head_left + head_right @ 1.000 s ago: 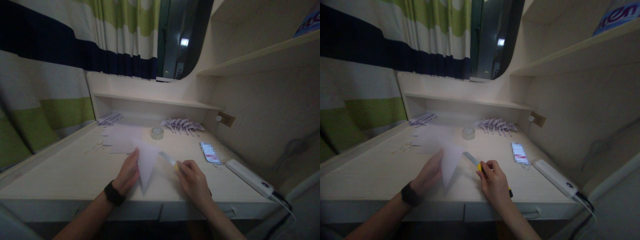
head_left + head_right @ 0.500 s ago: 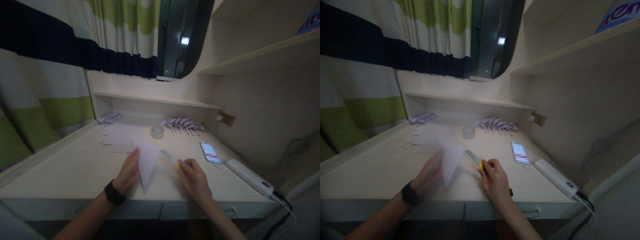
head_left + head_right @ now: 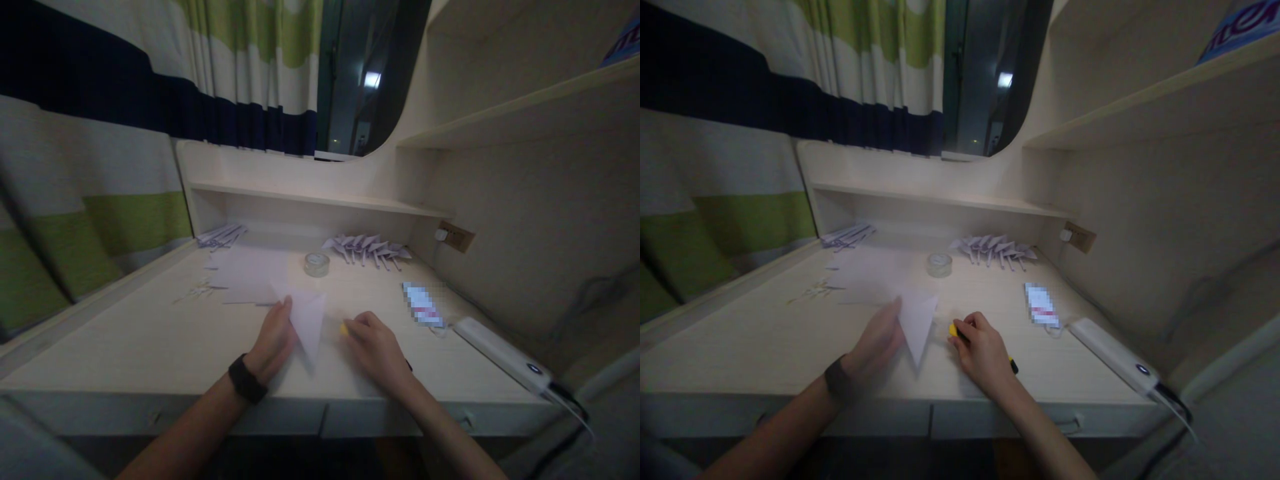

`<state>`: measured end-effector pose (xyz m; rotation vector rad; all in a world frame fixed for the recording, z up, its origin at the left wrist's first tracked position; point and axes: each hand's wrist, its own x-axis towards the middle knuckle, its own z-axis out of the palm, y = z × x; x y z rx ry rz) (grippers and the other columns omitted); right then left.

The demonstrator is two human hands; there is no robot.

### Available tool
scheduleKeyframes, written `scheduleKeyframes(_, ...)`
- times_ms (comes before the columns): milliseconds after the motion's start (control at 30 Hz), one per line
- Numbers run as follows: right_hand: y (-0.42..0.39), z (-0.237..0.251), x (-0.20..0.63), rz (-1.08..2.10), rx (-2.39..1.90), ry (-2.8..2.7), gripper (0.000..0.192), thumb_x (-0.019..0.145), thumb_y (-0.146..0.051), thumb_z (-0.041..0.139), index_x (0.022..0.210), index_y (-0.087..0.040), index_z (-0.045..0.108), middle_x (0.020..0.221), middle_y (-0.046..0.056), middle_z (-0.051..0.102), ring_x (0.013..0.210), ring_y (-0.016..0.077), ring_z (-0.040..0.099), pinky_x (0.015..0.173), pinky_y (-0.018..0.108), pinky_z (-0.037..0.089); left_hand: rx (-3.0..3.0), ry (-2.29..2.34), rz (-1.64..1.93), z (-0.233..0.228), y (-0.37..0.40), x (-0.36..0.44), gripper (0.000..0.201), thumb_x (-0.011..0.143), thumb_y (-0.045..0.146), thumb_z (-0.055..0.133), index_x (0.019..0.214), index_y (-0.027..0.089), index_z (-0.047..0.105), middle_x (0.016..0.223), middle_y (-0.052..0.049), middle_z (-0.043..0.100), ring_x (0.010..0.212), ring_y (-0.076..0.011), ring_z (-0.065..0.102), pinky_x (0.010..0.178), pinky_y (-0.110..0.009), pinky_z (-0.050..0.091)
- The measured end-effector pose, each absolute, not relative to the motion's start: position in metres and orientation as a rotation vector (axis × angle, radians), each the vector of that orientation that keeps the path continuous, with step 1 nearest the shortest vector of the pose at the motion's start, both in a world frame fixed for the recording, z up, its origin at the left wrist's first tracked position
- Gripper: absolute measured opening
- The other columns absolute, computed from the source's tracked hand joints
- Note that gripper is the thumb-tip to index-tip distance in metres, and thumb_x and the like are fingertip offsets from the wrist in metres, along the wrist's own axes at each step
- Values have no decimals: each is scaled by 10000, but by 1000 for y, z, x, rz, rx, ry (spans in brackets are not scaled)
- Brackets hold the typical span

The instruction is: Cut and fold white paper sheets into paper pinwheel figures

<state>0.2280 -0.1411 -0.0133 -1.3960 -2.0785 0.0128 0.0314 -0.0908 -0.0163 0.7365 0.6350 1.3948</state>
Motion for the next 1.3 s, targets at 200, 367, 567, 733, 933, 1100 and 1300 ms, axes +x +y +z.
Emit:
scheduleKeyframes(200,-114,-18,244,112,-1411,-2262,154,836,-214,547,899,-213,687,885,44,574,763,152,565,687,249,414,1185,609,1011,-26,-100,16,311,779,319,632,1007,108,632,1011,-134,675,940,-231,610,816,-340,460)
scheduleKeyframes(367,-111,-21,251,167,-1409,-2292,188,842,-220,546,964,-220,689,898,51,583,774,157,565,690,250,401,1560,1076,793,-24,-121,-27,290,756,368,619,918,128,620,835,-81,687,723,-196,630,633,-297,468)
scheduleKeyframes(567,-113,-26,250,113,-1408,-2275,189,859,-252,534,949,-212,696,874,60,585,782,171,547,678,261,392,2409,1120,724,-15,-115,-27,373,783,442,570,1064,199,594,1085,-83,639,977,-231,589,856,-362,430)
scheduleKeyframes(733,-113,-29,250,90,-1383,-2300,177,856,-248,540,921,-207,699,857,67,581,800,183,535,700,277,394,2645,999,515,-23,-68,-2,1082,542,618,713,1421,194,246,1449,-159,326,1305,-338,313,1030,-457,276)
scheduleKeyframes(933,-116,-30,254,86,-1385,-2263,185,859,-249,536,947,-210,694,884,70,578,820,183,534,711,279,400,2603,936,614,-33,-50,2,1116,496,593,764,1422,253,242,1298,-122,476,1140,-318,466,949,-435,360)
scheduleKeyframes(1100,-118,-31,256,95,-1401,-2263,191,857,-261,544,966,-213,694,882,66,583,808,180,541,705,277,406,2543,928,754,-29,-59,-1,1046,517,502,800,1406,299,288,1198,-82,455,1066,-270,490,918,-397,404)
scheduleKeyframes(1300,-123,-25,256,148,-1361,-2327,189,847,-297,563,961,-228,697,880,56,595,812,180,556,724,276,417,2613,963,787,-32,-56,-2,805,555,541,771,1270,283,506,1280,-99,377,1156,-295,432,972,-403,370)
